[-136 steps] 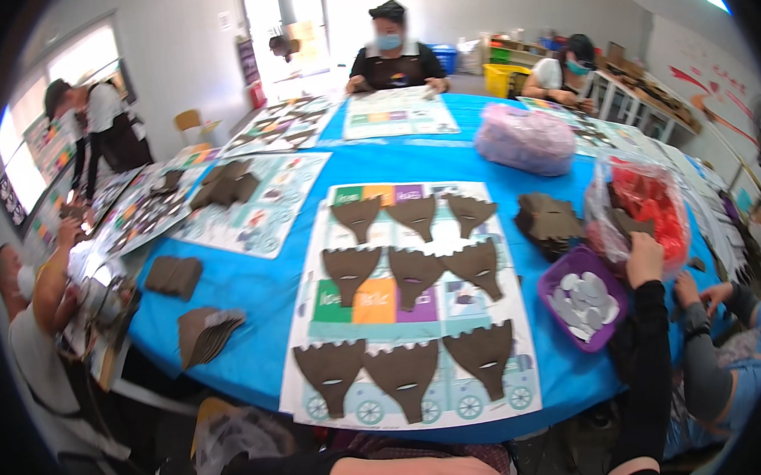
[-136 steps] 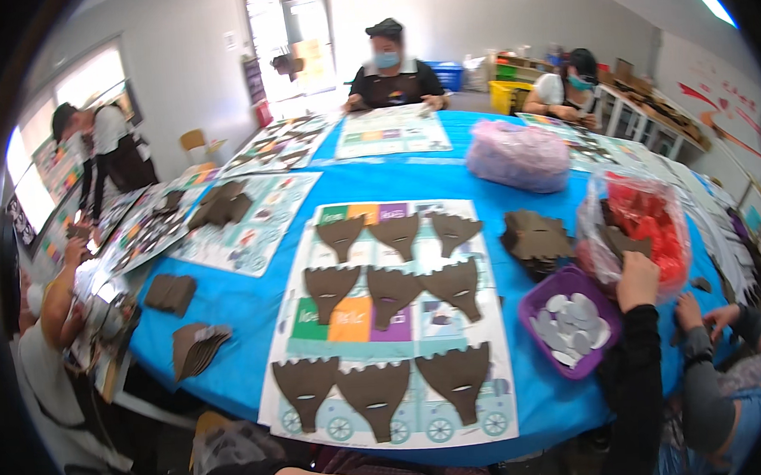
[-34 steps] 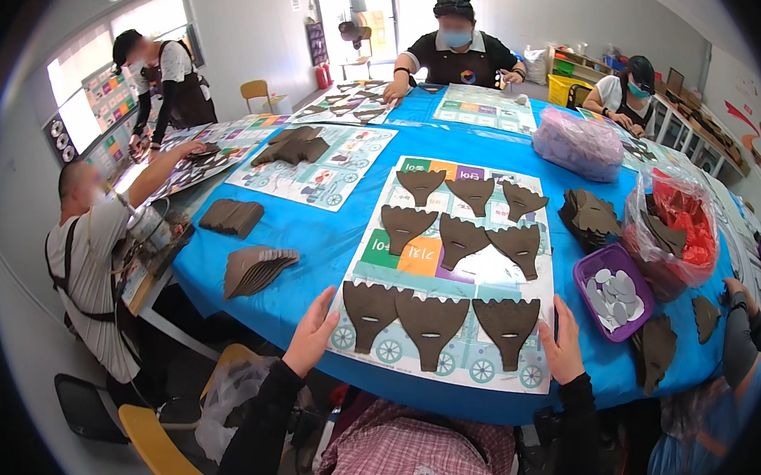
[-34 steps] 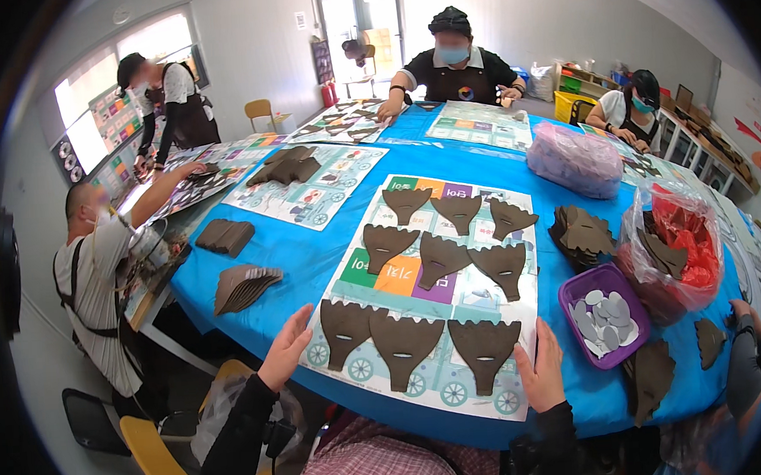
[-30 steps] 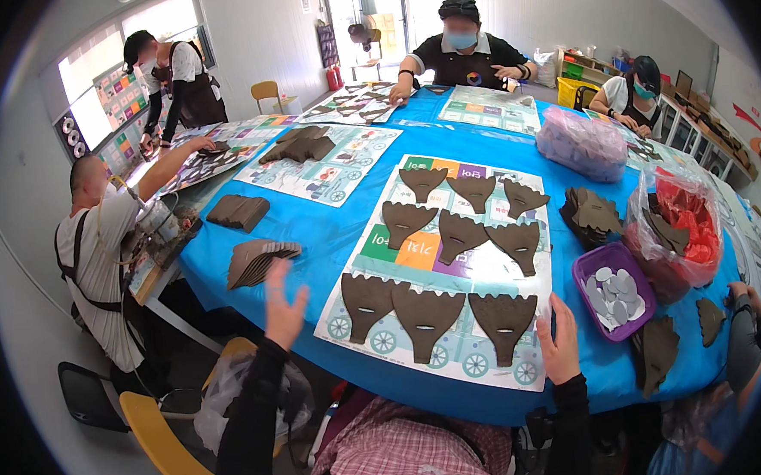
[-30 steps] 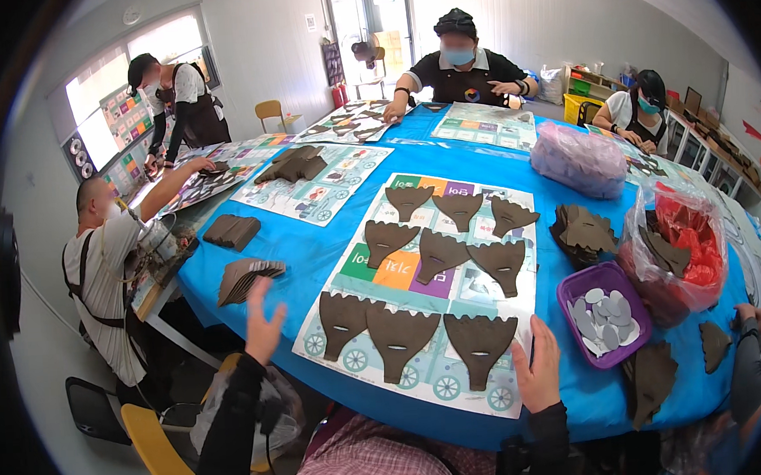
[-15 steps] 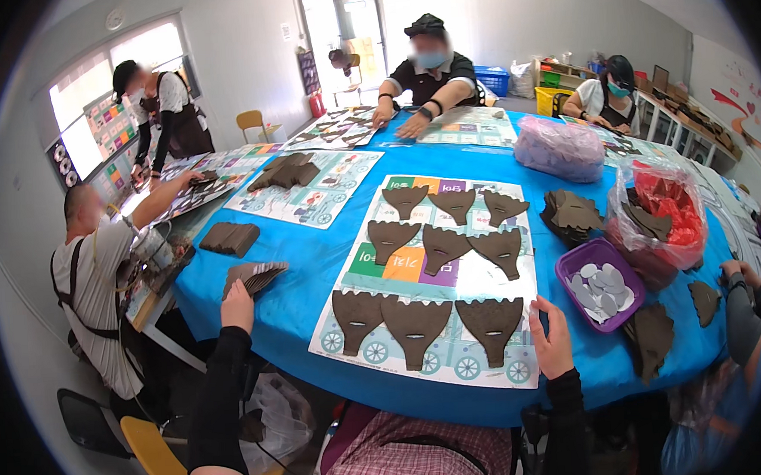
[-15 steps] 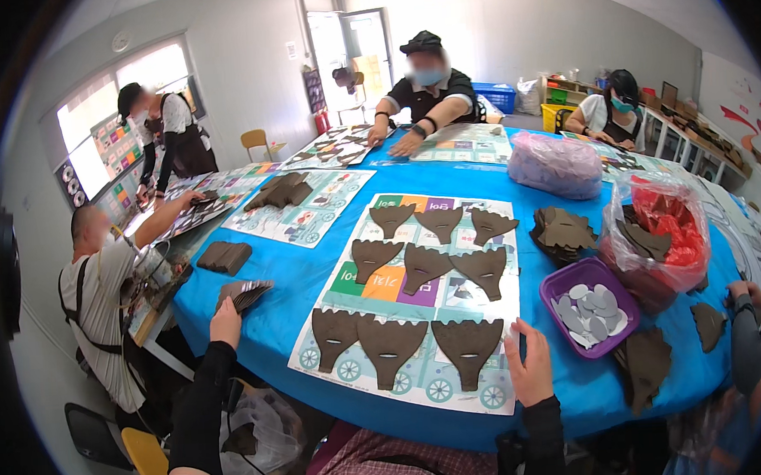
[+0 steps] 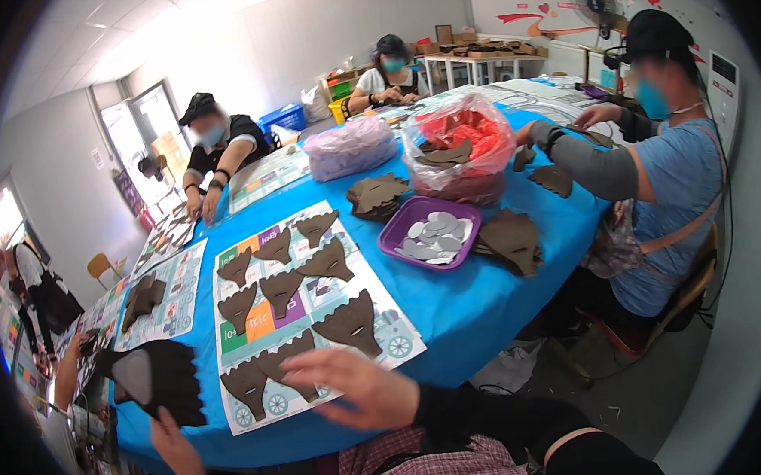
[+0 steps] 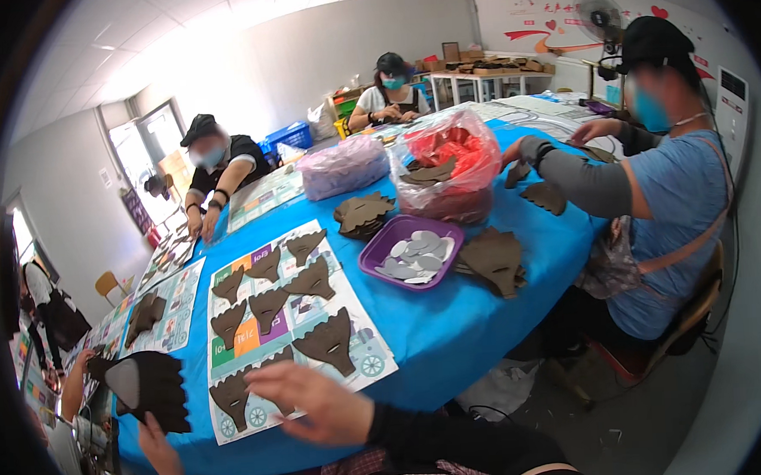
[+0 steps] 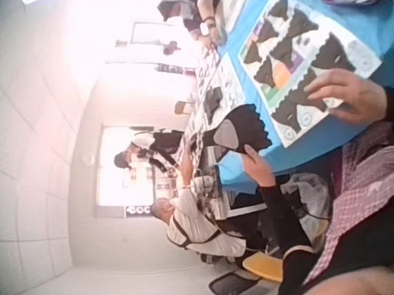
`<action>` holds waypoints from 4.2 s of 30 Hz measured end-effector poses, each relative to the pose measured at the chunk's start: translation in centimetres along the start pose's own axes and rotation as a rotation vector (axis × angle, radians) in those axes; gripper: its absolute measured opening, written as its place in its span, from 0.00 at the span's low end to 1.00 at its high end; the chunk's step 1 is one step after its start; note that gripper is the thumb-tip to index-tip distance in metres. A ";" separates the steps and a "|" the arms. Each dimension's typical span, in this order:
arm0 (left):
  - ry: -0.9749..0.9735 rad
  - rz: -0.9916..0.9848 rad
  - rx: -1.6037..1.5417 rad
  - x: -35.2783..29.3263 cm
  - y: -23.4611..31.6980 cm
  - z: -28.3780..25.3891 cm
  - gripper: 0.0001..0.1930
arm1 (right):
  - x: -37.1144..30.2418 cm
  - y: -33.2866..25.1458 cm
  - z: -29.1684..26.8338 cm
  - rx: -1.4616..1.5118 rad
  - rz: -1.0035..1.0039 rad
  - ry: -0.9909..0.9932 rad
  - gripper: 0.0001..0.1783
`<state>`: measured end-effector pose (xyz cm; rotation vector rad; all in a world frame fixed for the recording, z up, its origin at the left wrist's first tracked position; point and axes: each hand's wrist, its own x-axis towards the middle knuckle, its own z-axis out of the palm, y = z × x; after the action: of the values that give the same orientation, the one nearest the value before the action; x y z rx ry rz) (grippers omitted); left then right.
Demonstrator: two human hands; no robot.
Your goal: Organizing and sorting shoe material components on a workspace.
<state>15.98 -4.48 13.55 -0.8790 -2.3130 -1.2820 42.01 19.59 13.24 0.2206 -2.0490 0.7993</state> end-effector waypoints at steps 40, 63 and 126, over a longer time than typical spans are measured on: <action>-1.182 0.594 -0.377 -16.1 15.3 9.1 0.18 | -14.3 1.0 -23.3 0.052 0.553 1.030 0.21; -1.135 -0.206 0.405 -18.2 -23.3 10.5 0.17 | -21.1 17.2 -35.1 -1.422 0.492 0.780 0.25; -1.172 -0.588 0.104 -13.4 -30.4 21.2 0.23 | -36.4 25.9 2.5 -0.678 1.242 -0.528 0.23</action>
<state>5.50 -3.18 -24.41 -1.1434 -3.7284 -0.8687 50.11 32.94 -28.68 -1.4774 -2.7491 0.6782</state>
